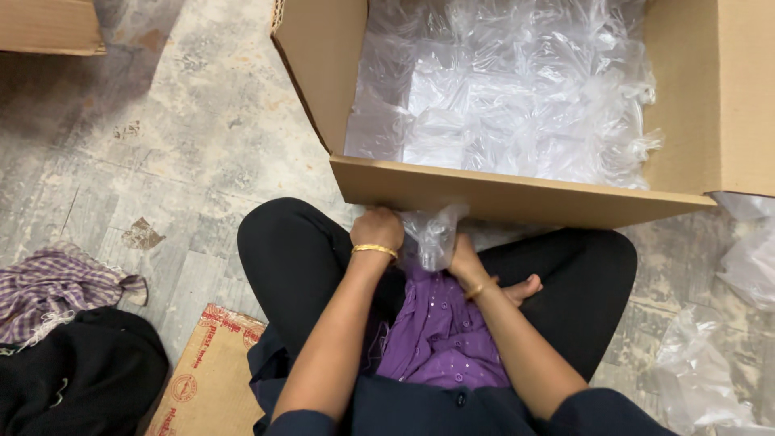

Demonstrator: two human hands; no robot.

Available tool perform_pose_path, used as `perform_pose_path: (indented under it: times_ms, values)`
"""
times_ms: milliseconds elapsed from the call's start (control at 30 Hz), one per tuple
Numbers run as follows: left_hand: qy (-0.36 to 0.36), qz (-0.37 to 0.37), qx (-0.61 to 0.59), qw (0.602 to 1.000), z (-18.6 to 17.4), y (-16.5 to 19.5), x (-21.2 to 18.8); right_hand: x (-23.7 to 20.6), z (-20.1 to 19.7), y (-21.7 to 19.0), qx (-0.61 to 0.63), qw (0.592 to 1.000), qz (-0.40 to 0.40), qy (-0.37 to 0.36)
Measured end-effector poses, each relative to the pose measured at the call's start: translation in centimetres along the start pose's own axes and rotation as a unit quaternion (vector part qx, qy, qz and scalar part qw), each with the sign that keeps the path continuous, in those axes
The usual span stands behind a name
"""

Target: The person sits on the floor and packs white foam blocks into a large cardboard box, placing each plastic-wrapped block into a grid inside the box. They occasionally pick up wrapped blocks from the floor, press the layer flat, and cover the packed blocks with a plastic sheet.

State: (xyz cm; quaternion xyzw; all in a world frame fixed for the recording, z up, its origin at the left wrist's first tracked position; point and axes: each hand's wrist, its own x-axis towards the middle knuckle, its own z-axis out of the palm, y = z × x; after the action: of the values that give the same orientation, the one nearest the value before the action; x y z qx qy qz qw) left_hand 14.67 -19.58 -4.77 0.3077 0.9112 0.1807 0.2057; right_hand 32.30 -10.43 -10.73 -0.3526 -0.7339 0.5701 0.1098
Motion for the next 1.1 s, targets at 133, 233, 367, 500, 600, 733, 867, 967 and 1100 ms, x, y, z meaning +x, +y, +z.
perform_pose_path:
  times_ms: [133,233,367,500,600,733,867,967,1100]
  values:
    - [0.035,0.074,-0.097,0.992,-7.5,1.3,-4.6,-3.3,-0.8,-6.0,0.213,0.967,-0.039,0.131]
    - [0.125,0.099,-0.253,0.954,-13.9,0.2,-10.4,-4.7,-0.2,-12.3,0.191,0.955,-0.195,0.112]
    - [0.247,0.142,-0.321,0.903,-19.1,-3.7,-15.0,-4.4,3.8,-20.0,0.082,0.946,-0.314,-0.005]
    - [0.269,0.076,-0.437,0.855,-19.8,-8.7,-15.7,-2.8,8.5,-22.7,0.05,0.966,-0.249,-0.045]
    - [0.235,-0.016,-0.411,0.881,-18.1,-11.3,-14.4,-1.1,10.0,-21.3,0.093,0.956,-0.27,-0.067]
    - [0.177,-0.127,-0.283,0.934,-15.3,-12.4,-13.4,0.2,10.3,-20.1,0.03,0.976,-0.193,-0.095]
    - [0.175,-0.044,-0.293,0.939,-13.4,-11.5,-13.2,-1.4,8.9,-23.2,0.375,0.896,-0.063,-0.229]
    - [-0.007,0.068,-0.445,0.893,-12.1,-9.0,-11.4,-4.4,6.7,-26.3,0.477,0.753,-0.122,-0.438]
    - [-0.155,0.221,-0.564,0.78,-10.2,-2.9,-7.8,-6.5,1.6,-28.3,-0.023,0.83,-0.488,-0.269]
